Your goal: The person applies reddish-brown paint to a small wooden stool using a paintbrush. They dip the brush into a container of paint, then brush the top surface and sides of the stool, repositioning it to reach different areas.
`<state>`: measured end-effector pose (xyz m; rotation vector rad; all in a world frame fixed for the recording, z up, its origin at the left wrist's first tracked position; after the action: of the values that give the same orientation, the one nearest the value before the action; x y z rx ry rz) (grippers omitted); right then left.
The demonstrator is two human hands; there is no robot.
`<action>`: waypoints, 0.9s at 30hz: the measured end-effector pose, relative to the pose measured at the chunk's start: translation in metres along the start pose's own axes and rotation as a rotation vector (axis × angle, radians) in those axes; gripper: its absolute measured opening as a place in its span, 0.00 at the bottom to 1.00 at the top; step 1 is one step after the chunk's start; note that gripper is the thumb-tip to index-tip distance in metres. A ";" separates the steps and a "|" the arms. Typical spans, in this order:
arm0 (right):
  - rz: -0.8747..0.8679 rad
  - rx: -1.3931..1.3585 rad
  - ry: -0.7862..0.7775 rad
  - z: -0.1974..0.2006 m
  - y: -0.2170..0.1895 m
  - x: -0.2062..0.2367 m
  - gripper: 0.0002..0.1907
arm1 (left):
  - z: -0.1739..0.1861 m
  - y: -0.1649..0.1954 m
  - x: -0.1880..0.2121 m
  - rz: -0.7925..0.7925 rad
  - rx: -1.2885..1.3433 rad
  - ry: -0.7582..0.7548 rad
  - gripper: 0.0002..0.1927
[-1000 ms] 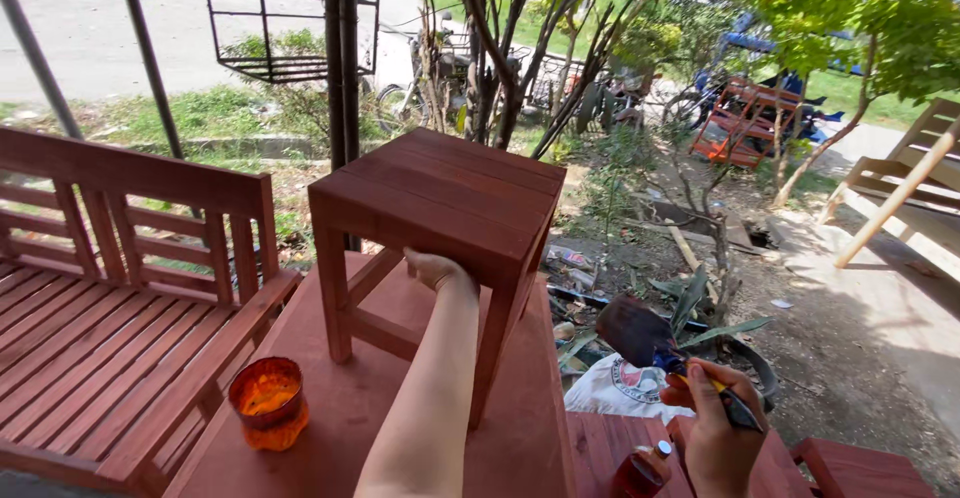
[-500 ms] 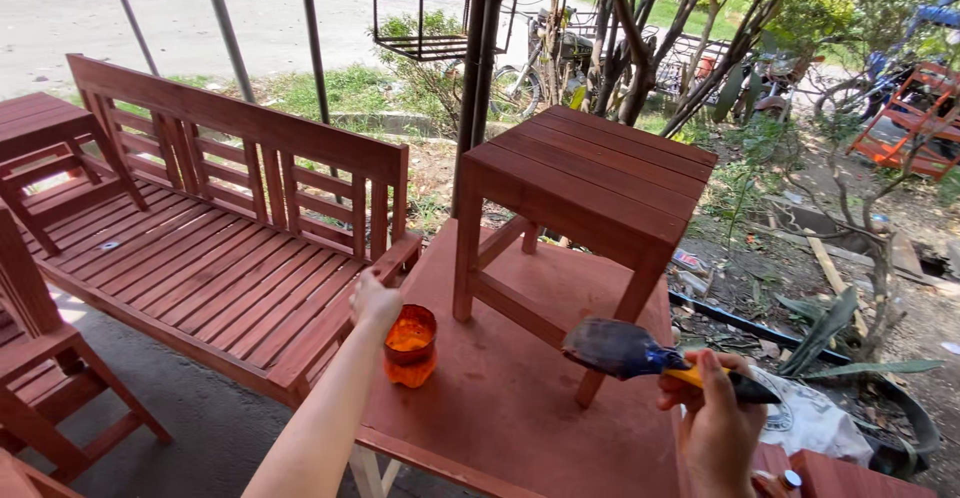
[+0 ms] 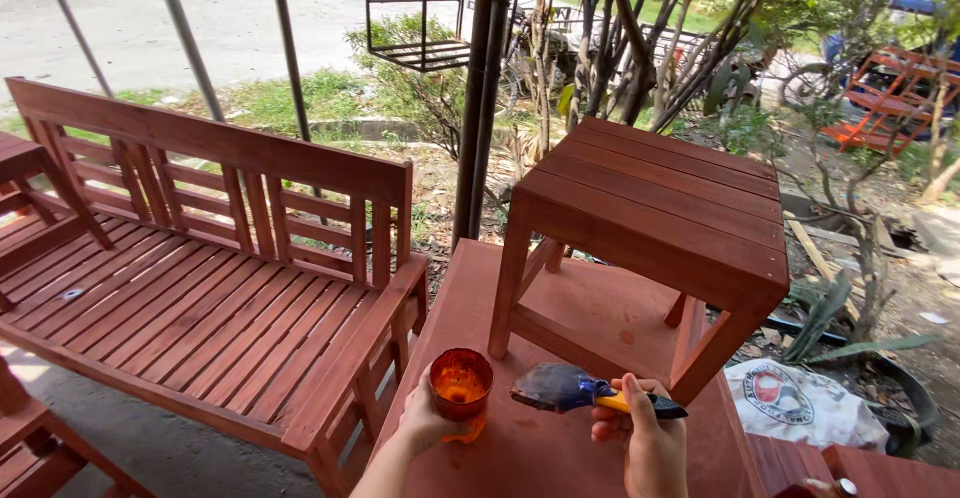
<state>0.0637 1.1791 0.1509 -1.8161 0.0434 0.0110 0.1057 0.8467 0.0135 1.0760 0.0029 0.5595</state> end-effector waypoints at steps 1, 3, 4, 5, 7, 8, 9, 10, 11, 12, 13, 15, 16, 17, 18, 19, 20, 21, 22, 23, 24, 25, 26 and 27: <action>-0.008 0.006 0.008 0.000 0.001 0.001 0.18 | -0.006 0.004 -0.001 -0.084 0.130 -0.027 0.62; -0.010 0.014 0.019 -0.001 -0.001 0.003 0.18 | -0.016 0.013 0.001 -0.242 0.391 -0.078 0.56; -0.005 0.015 0.022 -0.001 -0.005 0.004 0.18 | -0.019 0.014 0.001 -0.277 0.318 -0.042 0.57; 0.003 0.013 0.022 -0.003 -0.009 0.006 0.18 | -0.022 0.018 0.000 -0.316 0.243 -0.002 0.57; -0.001 0.078 0.033 -0.007 -0.018 0.010 0.19 | -0.020 0.032 -0.002 -0.436 0.157 0.049 0.58; -0.001 0.109 0.038 -0.011 -0.024 0.011 0.19 | -0.018 0.041 -0.002 -0.514 0.147 0.059 0.58; 0.008 0.118 0.028 -0.016 -0.031 0.012 0.19 | -0.015 0.052 0.000 -0.592 0.137 0.069 0.59; 0.016 0.129 0.018 -0.023 -0.038 0.012 0.19 | -0.010 0.066 0.002 -0.698 0.126 0.099 0.58; 0.025 0.140 0.006 -0.029 -0.045 0.013 0.18 | -0.004 0.080 0.006 -0.803 0.114 0.132 0.57; 0.040 0.141 -0.014 -0.036 -0.051 0.014 0.18 | 0.003 0.095 0.010 -0.908 0.102 0.168 0.56; 0.056 0.142 -0.035 -0.045 -0.057 0.016 0.17 | 0.009 0.107 0.015 -0.978 0.072 0.194 0.56; 0.089 0.136 -0.079 -0.060 -0.068 0.018 0.15 | 0.023 0.129 0.028 -1.114 0.007 0.248 0.55; 0.105 0.129 -0.099 -0.066 -0.072 0.020 0.14 | 0.029 0.139 0.032 -1.108 -0.011 0.265 0.55; 0.120 0.123 -0.118 -0.072 -0.076 0.022 0.13 | 0.033 0.147 0.036 -1.100 -0.029 0.281 0.55; 0.136 0.113 -0.125 -0.078 -0.079 0.023 0.13 | 0.037 0.154 0.040 -1.091 -0.046 0.295 0.54; 0.153 0.104 -0.131 -0.083 -0.081 0.024 0.12 | 0.042 0.161 0.044 -1.117 -0.053 0.308 0.54; 0.169 0.094 -0.137 -0.088 -0.083 0.025 0.12 | 0.046 0.167 0.049 -1.143 -0.059 0.321 0.53; 0.189 0.104 -0.155 -0.093 -0.084 0.026 0.12 | 0.049 0.173 0.052 -1.170 -0.066 0.333 0.53; 0.208 0.113 -0.171 -0.097 -0.084 0.027 0.12 | 0.051 0.178 0.057 -1.210 -0.075 0.371 0.52; 0.227 0.122 -0.186 -0.102 -0.084 0.028 0.12 | 0.053 0.182 0.061 -1.250 -0.083 0.408 0.51; 0.245 0.140 -0.196 -0.105 -0.085 0.029 0.12 | 0.055 0.186 0.066 -1.291 -0.091 0.445 0.50; 0.263 0.160 -0.205 -0.109 -0.085 0.030 0.12 | 0.057 0.190 0.068 -1.303 -0.103 0.456 0.49; 0.280 0.180 -0.214 -0.111 -0.086 0.032 0.12 | 0.058 0.192 0.070 -1.314 -0.115 0.467 0.49; 0.288 0.176 -0.225 -0.114 -0.086 0.033 0.12 | 0.059 0.195 0.071 -1.326 -0.126 0.478 0.48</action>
<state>0.0976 1.0890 0.2610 -1.6099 0.1418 0.4029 0.0991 0.8970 0.2231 0.5943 1.0118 -0.4043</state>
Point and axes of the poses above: each hand's wrist, its own x-axis away from the middle knuckle, its own z-axis out of the back of the hand, y = z × x, the point moved 5 cm from there along -x, towards the middle knuckle, and after that the axes turned 3 degrees about x, right-handed, at the moved point
